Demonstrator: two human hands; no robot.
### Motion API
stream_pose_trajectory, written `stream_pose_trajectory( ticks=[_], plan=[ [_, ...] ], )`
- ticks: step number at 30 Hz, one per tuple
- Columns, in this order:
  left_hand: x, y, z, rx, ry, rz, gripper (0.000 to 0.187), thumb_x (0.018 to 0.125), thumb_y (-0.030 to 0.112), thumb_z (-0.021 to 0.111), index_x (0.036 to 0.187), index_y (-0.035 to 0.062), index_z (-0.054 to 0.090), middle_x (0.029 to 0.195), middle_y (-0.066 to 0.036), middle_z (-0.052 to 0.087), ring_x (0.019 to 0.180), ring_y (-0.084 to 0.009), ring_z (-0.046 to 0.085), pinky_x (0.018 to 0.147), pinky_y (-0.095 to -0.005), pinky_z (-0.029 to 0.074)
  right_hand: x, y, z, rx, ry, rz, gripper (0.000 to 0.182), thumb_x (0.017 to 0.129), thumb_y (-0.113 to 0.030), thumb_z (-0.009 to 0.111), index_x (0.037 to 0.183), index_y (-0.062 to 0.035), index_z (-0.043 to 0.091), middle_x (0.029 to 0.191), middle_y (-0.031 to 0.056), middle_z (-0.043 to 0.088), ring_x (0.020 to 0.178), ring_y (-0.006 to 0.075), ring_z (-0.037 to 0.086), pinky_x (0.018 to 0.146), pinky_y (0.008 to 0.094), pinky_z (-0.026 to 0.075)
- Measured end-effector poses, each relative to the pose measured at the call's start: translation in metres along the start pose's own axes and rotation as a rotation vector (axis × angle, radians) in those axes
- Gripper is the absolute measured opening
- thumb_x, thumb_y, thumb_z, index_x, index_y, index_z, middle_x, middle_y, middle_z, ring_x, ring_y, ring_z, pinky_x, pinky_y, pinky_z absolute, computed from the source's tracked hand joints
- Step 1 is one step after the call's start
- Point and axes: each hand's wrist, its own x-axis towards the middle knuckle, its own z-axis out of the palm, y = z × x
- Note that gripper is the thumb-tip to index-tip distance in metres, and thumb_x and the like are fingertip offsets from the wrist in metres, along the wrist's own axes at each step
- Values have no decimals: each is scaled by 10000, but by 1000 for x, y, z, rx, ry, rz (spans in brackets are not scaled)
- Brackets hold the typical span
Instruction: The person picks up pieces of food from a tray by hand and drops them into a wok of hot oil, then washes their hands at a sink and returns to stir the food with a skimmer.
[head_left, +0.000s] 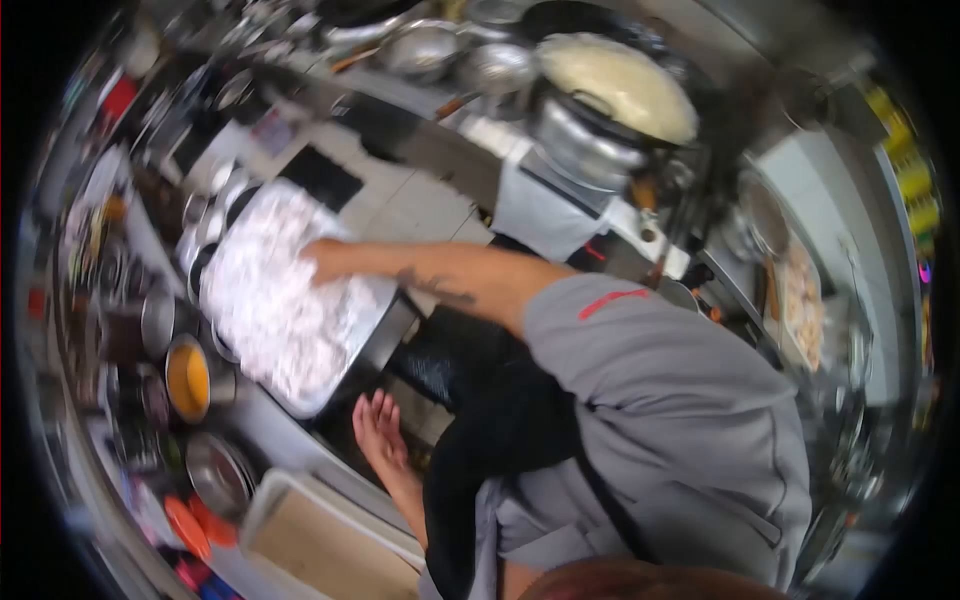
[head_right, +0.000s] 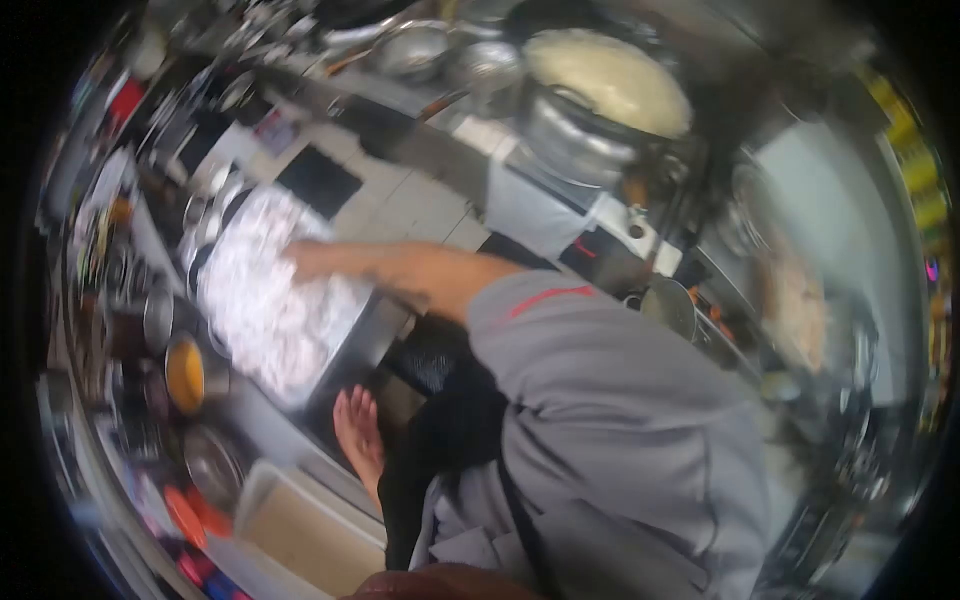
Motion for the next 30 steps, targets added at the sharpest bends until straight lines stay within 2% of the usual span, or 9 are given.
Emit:
stream_pose_trajectory(
  ticks=[1,2,3,4,10,15,19,26,30],
  plan=[
    [-26,-6,-14,-20,71,16,421,904,289,564,1252,93,431,1114,-161,590,902,-252,608,752,-360,516,-3,-20,28,38,-53,-38,711,646,-242,749,1282,-71,483,1196,173,559,1141,270,505,1036,328,335],
    [-46,-6,5,-41,82,6,389,908,242,560,1237,79,434,1088,-154,597,895,-238,612,737,-339,520,-18,-15,30,-126,69,-67,743,614,-208,775,1279,-56,479,1136,165,579,993,254,586,831,332,506],
    [-69,-103,53,-264,68,-186,357,911,195,556,1222,65,438,1063,-146,604,888,-224,616,721,-317,523,-125,-10,-37,173,-188,394,753,618,-192,778,1283,-28,464,1050,173,604,789,241,636,565,297,548],
    [-72,-137,88,-371,53,-207,335,913,180,551,1205,58,442,1041,-145,610,864,-220,621,706,-311,527,-140,-8,-74,103,-231,488,732,647,-186,766,1269,33,449,978,186,618,631,217,629,405,304,502],
    [-84,-116,52,-309,91,-236,276,918,154,537,1152,37,451,979,-138,624,801,-205,634,668,-294,535,-145,-65,-95,616,-121,459,534,747,-115,704,1205,60,491,839,112,656,649,146,617,442,260,495],
    [-79,-127,62,-256,40,-287,287,919,159,536,1165,37,451,996,-145,623,817,-215,630,683,-297,534,-142,-88,-203,638,-61,445,343,795,-93,656,1118,-34,557,913,83,667,714,124,623,459,259,498],
    [-78,-144,72,-173,-31,-353,322,918,201,548,1188,52,452,1042,-148,611,852,-226,624,710,-311,532,-175,-123,-339,361,168,497,393,789,-156,684,1149,-65,557,933,53,663,756,122,621,486,252,499],
    [-75,-189,79,-72,7,-476,309,902,244,579,1141,78,475,1011,-129,607,864,-237,605,735,-344,489,-274,-47,-548,-278,381,706,364,778,-185,661,1108,-55,580,812,50,619,592,125,580,450,240,497],
    [-84,-212,99,-124,45,-459,310,894,258,592,1126,83,485,1006,-128,600,860,-238,601,740,-351,489,-318,58,-638,-302,429,838,374,752,-182,682,1102,-84,595,748,28,605,576,121,570,440,238,490]
  ],
)
